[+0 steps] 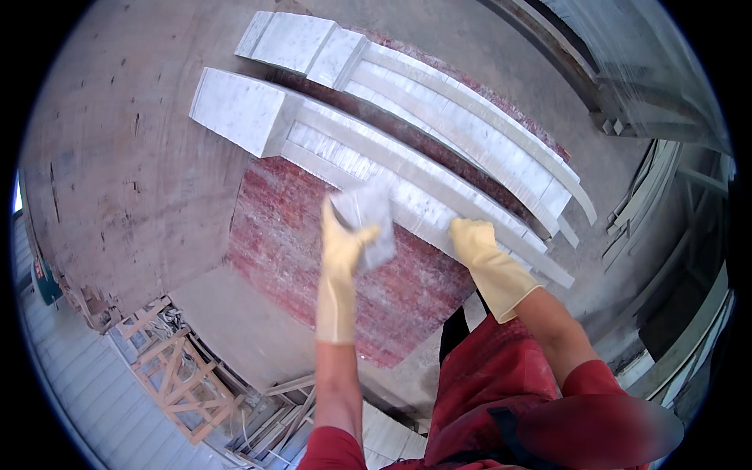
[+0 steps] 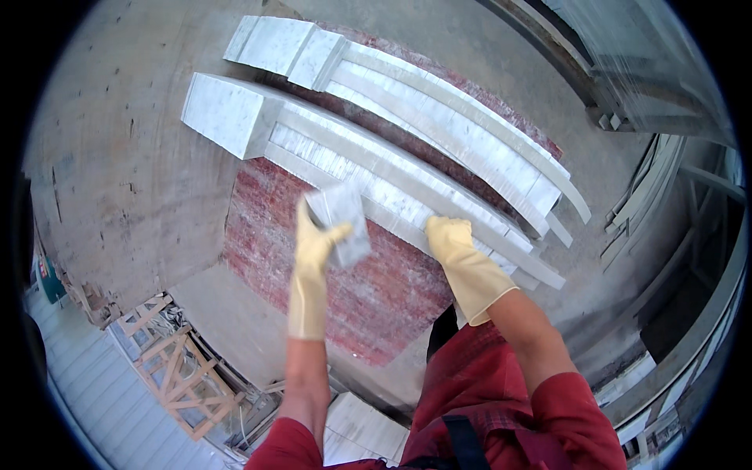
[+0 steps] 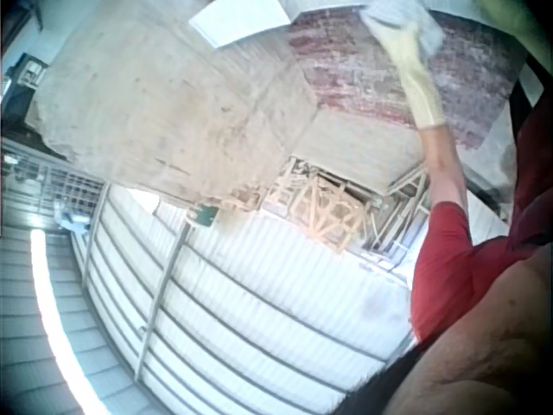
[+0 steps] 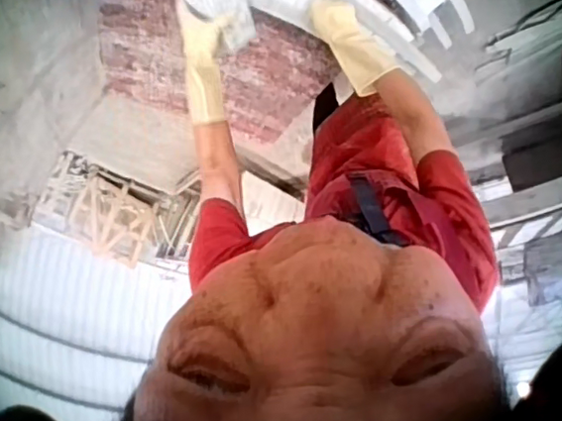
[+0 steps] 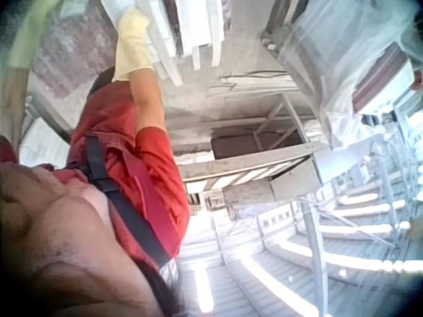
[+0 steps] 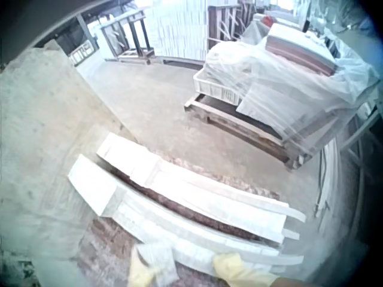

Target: The person repeatedly picks up white rectangular tiles from a stack on the floor and places them onto a large metal mesh rack. The tiles are arranged in neat rows on the rack surface.

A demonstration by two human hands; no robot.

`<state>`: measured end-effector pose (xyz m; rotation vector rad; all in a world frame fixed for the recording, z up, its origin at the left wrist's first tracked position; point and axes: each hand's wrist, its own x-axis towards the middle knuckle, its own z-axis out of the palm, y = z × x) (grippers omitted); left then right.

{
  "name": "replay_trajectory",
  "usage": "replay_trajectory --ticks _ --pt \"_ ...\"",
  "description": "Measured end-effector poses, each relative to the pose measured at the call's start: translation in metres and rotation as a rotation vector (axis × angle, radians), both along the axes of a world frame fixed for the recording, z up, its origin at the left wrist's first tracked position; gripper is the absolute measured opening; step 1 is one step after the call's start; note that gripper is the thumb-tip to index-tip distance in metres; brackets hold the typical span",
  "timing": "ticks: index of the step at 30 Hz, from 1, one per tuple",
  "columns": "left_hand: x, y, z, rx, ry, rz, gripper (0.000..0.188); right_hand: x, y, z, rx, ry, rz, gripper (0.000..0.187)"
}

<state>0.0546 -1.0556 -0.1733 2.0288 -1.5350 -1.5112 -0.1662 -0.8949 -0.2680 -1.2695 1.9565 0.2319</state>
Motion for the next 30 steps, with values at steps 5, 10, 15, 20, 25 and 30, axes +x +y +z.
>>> replay_trajectory --ticks 5,10,15,20,25,30 --pt "0.008 0.183 0.026 0.422 0.605 0.425 0.105 -0.003 0.003 -0.005 -0.006 -0.007 0.011 0.026" --pt "0.011 0.341 0.053 0.737 0.728 0.571 0.111 -0.013 0.004 0.014 -0.072 -0.115 -0.016 0.032" --pt "0.001 0.354 0.114 0.752 0.752 0.392 0.128 -0.05 0.045 0.038 -0.059 -0.451 -0.082 0.053" --pt "0.019 0.345 0.152 0.542 0.828 0.309 0.13 -0.046 0.156 0.146 0.155 -1.272 -0.521 0.096" --pt "0.049 0.355 0.206 0.482 0.945 0.244 0.116 0.04 0.261 0.229 -0.007 -1.771 -0.595 0.106" --pt "0.104 0.427 0.215 0.332 1.011 0.17 0.101 0.125 0.338 0.294 -0.25 -1.666 -0.676 0.089"
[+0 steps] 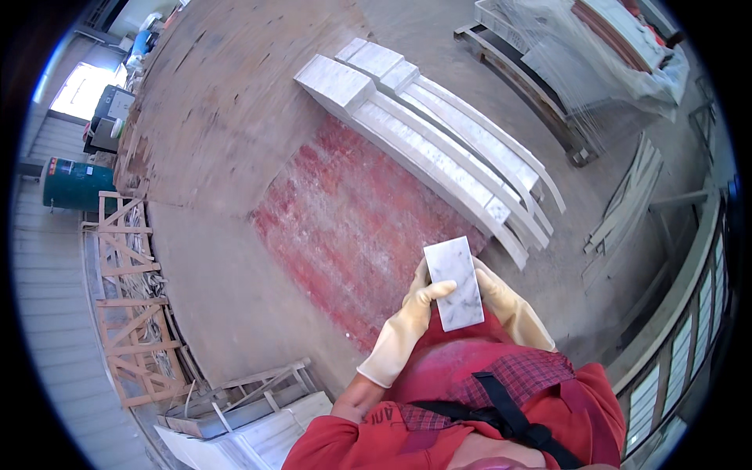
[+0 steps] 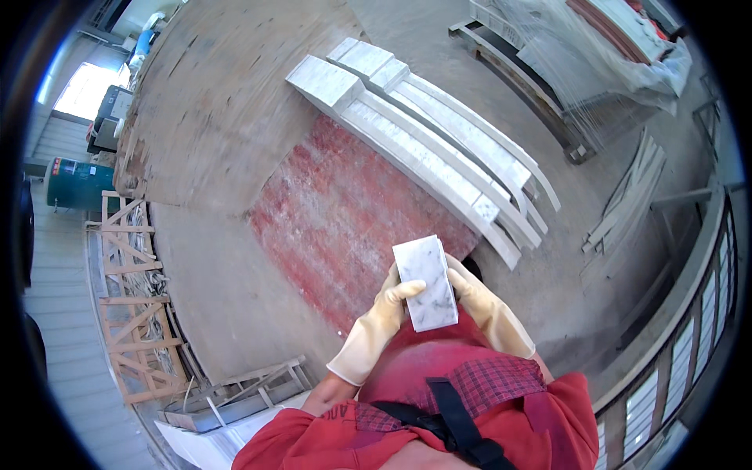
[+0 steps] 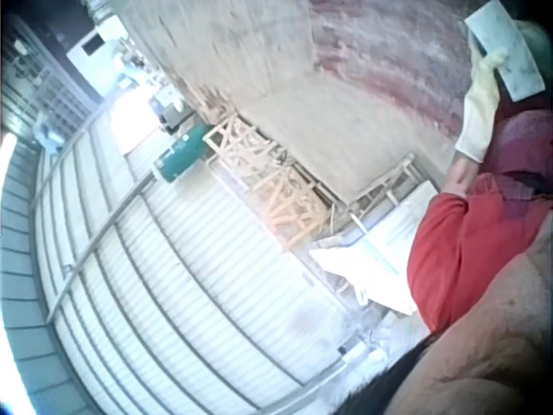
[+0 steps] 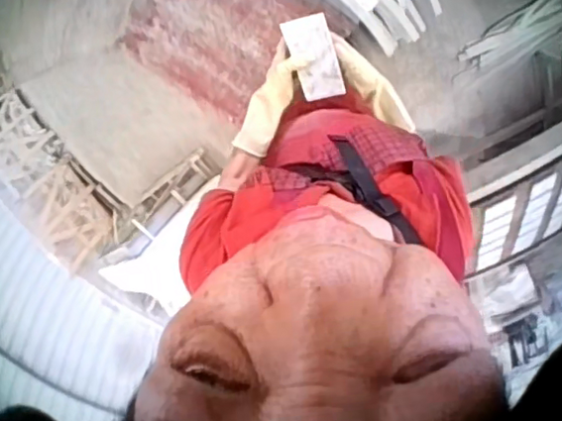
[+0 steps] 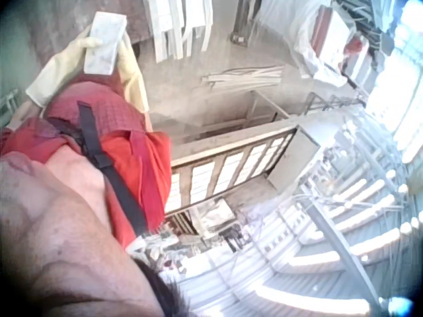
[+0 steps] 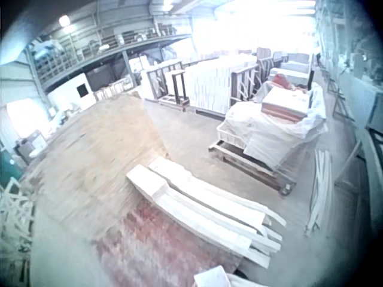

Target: The person repeatedly picks up white rectangular tiles from a stack on the floor and places them onto a large metal mesh rack. The tiles are arranged in neat rows on the rack surface.

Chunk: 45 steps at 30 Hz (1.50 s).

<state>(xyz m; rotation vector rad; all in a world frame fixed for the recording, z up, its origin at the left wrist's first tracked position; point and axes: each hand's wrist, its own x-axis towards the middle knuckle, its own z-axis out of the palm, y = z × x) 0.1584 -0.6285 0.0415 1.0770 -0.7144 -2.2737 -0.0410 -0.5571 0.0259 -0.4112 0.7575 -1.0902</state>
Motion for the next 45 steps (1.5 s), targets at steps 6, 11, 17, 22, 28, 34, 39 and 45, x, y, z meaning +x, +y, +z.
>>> replay_trajectory --ticks 6,11,17,22,28,34,39,45 --pt "0.073 0.093 0.002 0.127 0.131 -0.073 0.088 0.082 0.111 0.022 0.182 0.202 -0.133 0.072" --pt "0.107 0.139 0.017 0.17 0.191 -0.198 0.088 0.126 0.177 0.052 0.267 0.35 -0.194 0.076" --pt "0.112 0.177 0.052 -0.066 0.025 -0.297 0.099 0.166 0.249 0.062 0.138 0.302 -0.494 0.094" --pt "0.111 0.214 0.035 -0.127 0.069 -0.452 0.117 0.198 0.303 0.08 -0.107 0.208 -0.653 0.117" --pt "0.09 0.304 0.052 -0.222 -0.033 -0.665 0.109 0.228 0.412 0.068 0.102 0.304 -0.99 0.106" --pt "0.101 0.373 0.059 -0.112 0.089 -0.86 0.09 0.258 0.494 0.106 0.118 0.306 -1.074 0.096" --pt "0.126 0.439 0.075 -0.281 0.042 -1.112 0.088 0.324 0.557 0.08 -0.022 0.149 -1.3 0.099" --pt "0.052 0.512 0.077 -0.382 0.009 -1.392 0.102 0.3 0.625 0.09 -0.102 -0.02 -1.588 0.093"
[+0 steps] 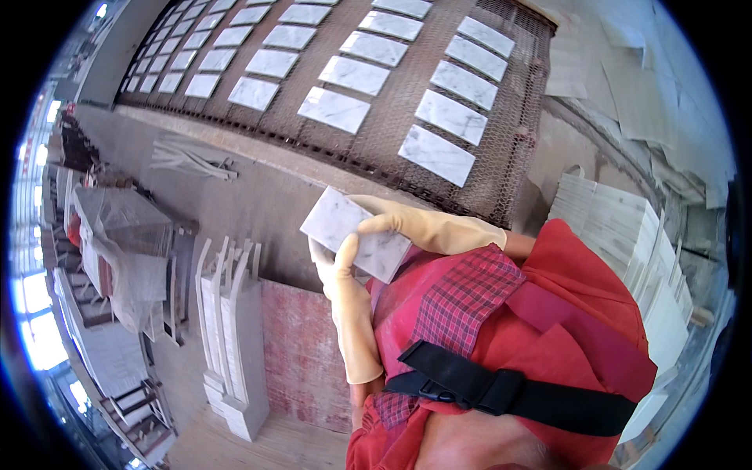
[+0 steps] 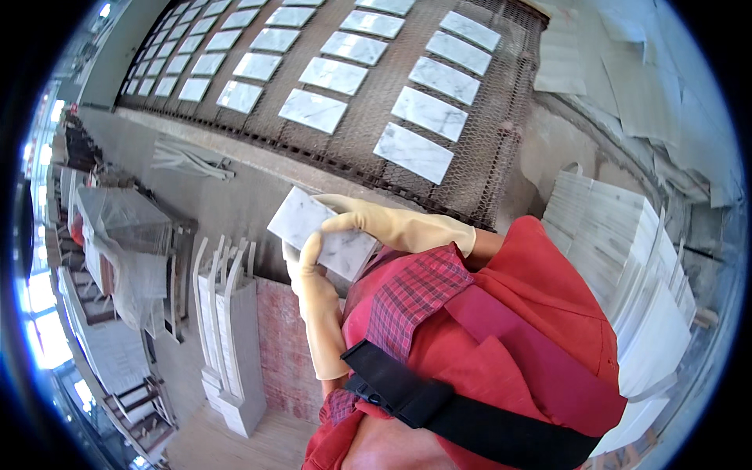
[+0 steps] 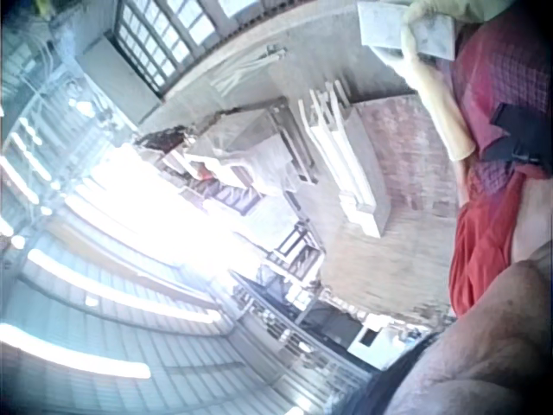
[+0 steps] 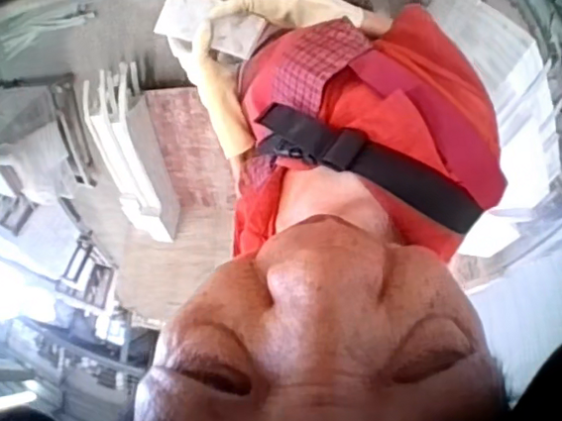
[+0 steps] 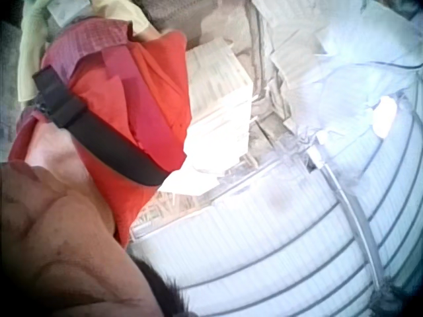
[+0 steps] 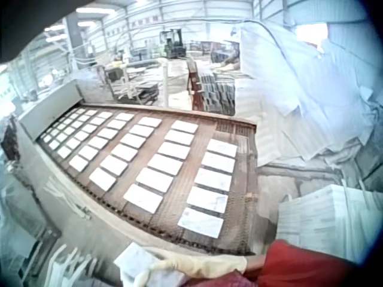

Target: The person repeatedly picks up white rectangular tiles from a stack on the floor and places them onto a large metal mesh rack. The tiles are arranged in neat rows on the rack surface.

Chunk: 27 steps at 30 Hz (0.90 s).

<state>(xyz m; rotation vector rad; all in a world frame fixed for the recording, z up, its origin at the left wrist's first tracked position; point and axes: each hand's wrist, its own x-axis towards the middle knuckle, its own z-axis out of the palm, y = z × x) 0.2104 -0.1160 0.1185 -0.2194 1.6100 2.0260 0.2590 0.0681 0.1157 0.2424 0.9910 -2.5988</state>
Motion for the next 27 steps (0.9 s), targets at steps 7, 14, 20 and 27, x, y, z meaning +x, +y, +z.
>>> replay_trajectory --ticks 7,14,20,27 --pt "0.005 0.058 0.006 -0.111 -0.071 -0.365 0.093 0.048 0.04 -0.021 -0.136 0.006 -0.363 0.084" --pt "-0.008 0.074 0.006 -0.006 0.05 -0.661 0.066 0.115 0.074 -0.045 0.049 -0.05 -0.772 0.098" --pt "-0.041 0.045 -0.034 -0.03 -0.021 -0.54 0.057 0.158 0.109 -0.064 0.375 -0.222 -1.123 0.105" --pt "-0.094 0.023 -0.085 -0.351 0.263 0.049 0.065 0.176 0.139 -0.07 0.647 -0.506 -1.157 0.105"
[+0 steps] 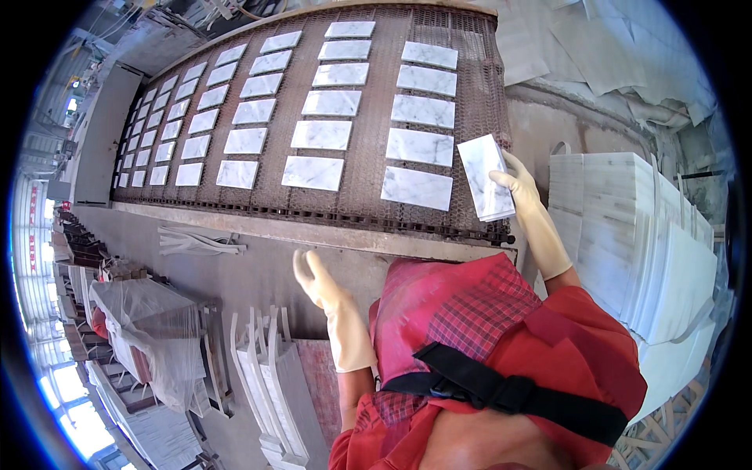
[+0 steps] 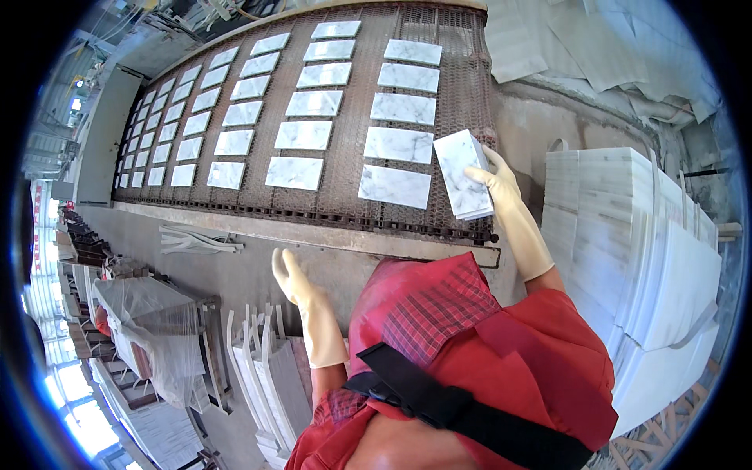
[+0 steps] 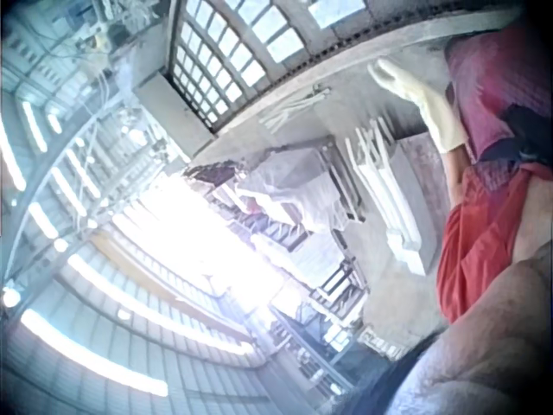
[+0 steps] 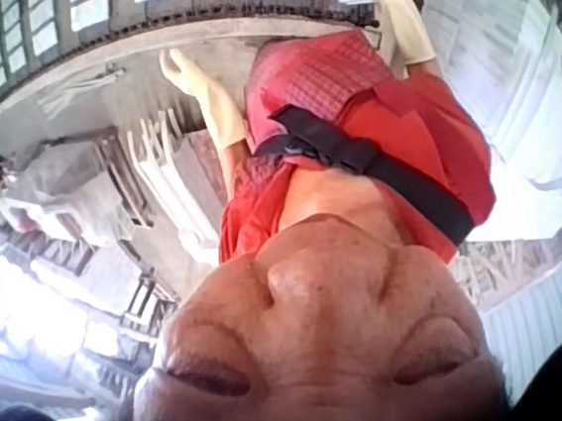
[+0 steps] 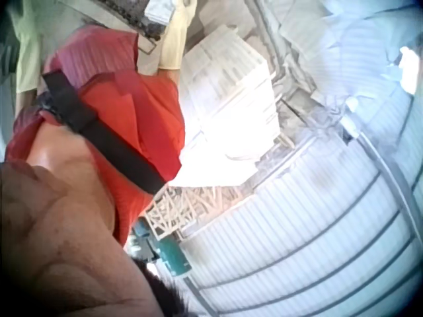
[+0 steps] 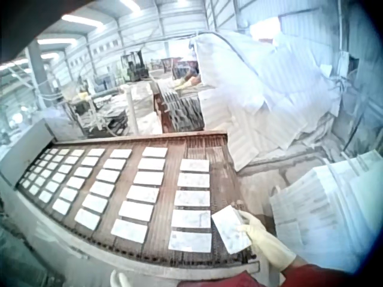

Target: The person repeatedly picks up white rectangular tiles from a stack on the floor and places them onto a large metal mesh rack. The tiles are arranged in neat rows on the rack surface.

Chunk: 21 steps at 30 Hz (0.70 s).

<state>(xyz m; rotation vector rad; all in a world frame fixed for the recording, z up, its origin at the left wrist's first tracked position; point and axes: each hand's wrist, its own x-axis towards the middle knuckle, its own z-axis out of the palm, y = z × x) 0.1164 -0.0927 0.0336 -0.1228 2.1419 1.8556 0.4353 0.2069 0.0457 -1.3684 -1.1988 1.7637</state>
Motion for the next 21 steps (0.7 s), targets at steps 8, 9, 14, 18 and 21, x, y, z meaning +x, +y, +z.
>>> replay_trajectory --ticks 8,9,14,18,21 --pt "-0.074 0.025 -0.022 -0.117 0.104 0.302 0.072 0.008 0.009 -0.018 0.014 -0.065 0.038 0.106" --pt "-0.085 0.024 -0.031 -0.12 0.126 0.328 0.074 0.002 0.007 -0.013 0.0 -0.059 0.048 0.108" --pt "-0.109 0.053 -0.059 -0.047 0.199 0.376 0.081 0.003 0.006 -0.005 -0.027 0.031 0.022 0.111" --pt "-0.107 0.072 -0.064 -0.039 0.222 0.347 0.083 0.002 0.005 -0.009 0.013 -0.011 0.032 0.1" --pt "-0.097 0.081 -0.066 -0.105 0.262 0.315 0.084 0.003 0.004 -0.002 0.001 -0.009 0.043 0.085"
